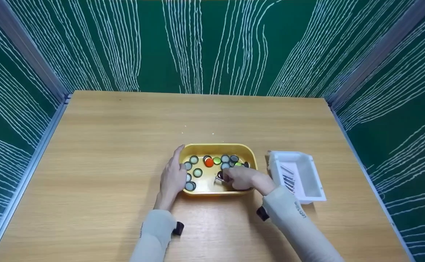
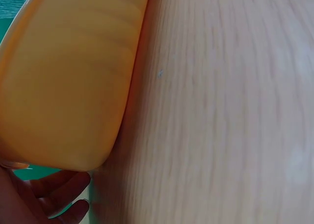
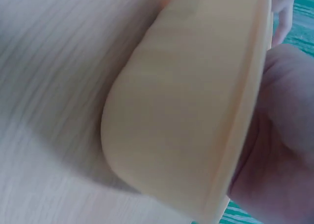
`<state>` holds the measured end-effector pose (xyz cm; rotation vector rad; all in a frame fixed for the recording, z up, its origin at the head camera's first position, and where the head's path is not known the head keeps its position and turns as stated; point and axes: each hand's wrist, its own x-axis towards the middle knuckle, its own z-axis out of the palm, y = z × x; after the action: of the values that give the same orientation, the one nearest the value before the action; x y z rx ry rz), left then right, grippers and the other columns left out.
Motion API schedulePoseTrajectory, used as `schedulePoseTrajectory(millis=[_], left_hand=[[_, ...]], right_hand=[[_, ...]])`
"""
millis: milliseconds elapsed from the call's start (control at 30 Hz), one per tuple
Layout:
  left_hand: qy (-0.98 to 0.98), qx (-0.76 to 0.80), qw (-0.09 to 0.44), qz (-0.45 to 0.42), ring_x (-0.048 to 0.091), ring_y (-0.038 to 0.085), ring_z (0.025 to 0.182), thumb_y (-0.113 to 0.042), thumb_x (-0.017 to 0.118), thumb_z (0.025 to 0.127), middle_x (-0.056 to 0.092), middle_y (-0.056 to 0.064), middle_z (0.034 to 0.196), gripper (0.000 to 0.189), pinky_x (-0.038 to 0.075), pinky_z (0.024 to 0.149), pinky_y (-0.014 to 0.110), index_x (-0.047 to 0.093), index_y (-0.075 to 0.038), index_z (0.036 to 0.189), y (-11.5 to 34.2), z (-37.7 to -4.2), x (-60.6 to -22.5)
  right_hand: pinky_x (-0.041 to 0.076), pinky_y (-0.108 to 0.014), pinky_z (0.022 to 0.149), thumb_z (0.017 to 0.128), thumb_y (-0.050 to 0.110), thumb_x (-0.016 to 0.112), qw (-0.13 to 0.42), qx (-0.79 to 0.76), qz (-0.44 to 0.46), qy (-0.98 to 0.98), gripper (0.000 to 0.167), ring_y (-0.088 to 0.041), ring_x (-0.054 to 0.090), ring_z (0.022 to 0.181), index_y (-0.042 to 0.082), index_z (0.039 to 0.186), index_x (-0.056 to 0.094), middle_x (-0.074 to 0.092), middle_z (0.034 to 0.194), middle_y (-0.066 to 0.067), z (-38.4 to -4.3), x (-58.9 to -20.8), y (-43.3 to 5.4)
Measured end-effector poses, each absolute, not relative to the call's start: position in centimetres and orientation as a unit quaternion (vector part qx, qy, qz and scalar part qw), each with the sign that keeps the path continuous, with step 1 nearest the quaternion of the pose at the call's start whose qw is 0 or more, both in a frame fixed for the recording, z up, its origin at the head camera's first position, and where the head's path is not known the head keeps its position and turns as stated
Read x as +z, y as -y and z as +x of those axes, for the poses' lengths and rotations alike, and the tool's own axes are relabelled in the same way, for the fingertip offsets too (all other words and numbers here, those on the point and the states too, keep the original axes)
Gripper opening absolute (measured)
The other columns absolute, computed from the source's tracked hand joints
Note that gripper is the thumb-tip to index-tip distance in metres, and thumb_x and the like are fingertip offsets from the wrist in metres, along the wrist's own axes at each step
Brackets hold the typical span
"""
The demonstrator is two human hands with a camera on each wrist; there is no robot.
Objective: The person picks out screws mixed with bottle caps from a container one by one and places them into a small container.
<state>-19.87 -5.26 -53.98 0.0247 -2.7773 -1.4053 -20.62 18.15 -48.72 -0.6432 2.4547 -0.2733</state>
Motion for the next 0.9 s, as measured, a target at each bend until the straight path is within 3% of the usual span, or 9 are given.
schedulePoseTrajectory(millis=[233,367,500,667,900], left_hand=[[0.891,-0.454,0.018,0.008,0.062,0.034,0.105,-0.008,0.046,0.096,0.060,0.017,0.135,0.060,0.051,0.092,0.051,0.035,-0.028,0.152,5.3,-19.8,-54.1],[0.891,-0.454,0.015,0.007,0.062,0.033,0.101,-0.009,0.046,0.097,0.060,0.017,0.135,0.060,0.051,0.089,0.050,0.034,-0.028,0.152,5.2,-19.8,-54.0],[0.892,-0.451,0.015,0.009,0.062,0.032,0.097,-0.009,0.046,0.097,0.061,0.017,0.133,0.060,0.052,0.086,0.049,0.034,-0.028,0.152,5.2,-19.9,-54.1],[0.895,-0.446,0.016,0.006,0.062,0.031,0.092,-0.009,0.046,0.097,0.063,0.017,0.129,0.060,0.052,0.083,0.047,0.034,-0.028,0.152,5.1,-19.9,-54.2],[0.892,-0.452,0.021,0.004,0.061,0.030,0.092,-0.008,0.045,0.096,0.062,0.015,0.132,0.060,0.052,0.083,0.048,0.035,-0.028,0.152,5.2,-19.9,-54.2]], right_hand=[[0.050,-0.037,0.083,0.092,0.004,0.058,0.253,-0.193,-0.234,-0.919,0.013,-0.017,0.057,0.088,0.011,0.101,0.062,0.064,0.095,-0.004,-21.0,-48.0,-19.6],[0.054,-0.035,0.080,0.091,0.001,0.059,0.225,-0.247,-0.228,-0.914,0.014,-0.016,0.063,0.084,0.006,0.104,0.061,0.068,0.093,-0.007,-21.3,-47.3,-20.7],[0.058,-0.035,0.077,0.091,0.001,0.059,0.181,-0.279,-0.210,-0.919,0.018,-0.020,0.067,0.084,0.001,0.108,0.062,0.071,0.094,-0.010,-21.5,-46.6,-21.9],[0.058,-0.039,0.083,0.093,0.006,0.061,0.124,-0.306,-0.198,-0.923,0.019,-0.027,0.070,0.091,0.000,0.110,0.063,0.072,0.102,-0.017,-21.7,-45.5,-23.6],[0.059,-0.038,0.079,0.094,0.001,0.056,0.097,-0.343,-0.164,-0.920,0.018,-0.032,0.069,0.091,-0.003,0.111,0.060,0.070,0.102,-0.021,-22.2,-43.9,-26.8]])
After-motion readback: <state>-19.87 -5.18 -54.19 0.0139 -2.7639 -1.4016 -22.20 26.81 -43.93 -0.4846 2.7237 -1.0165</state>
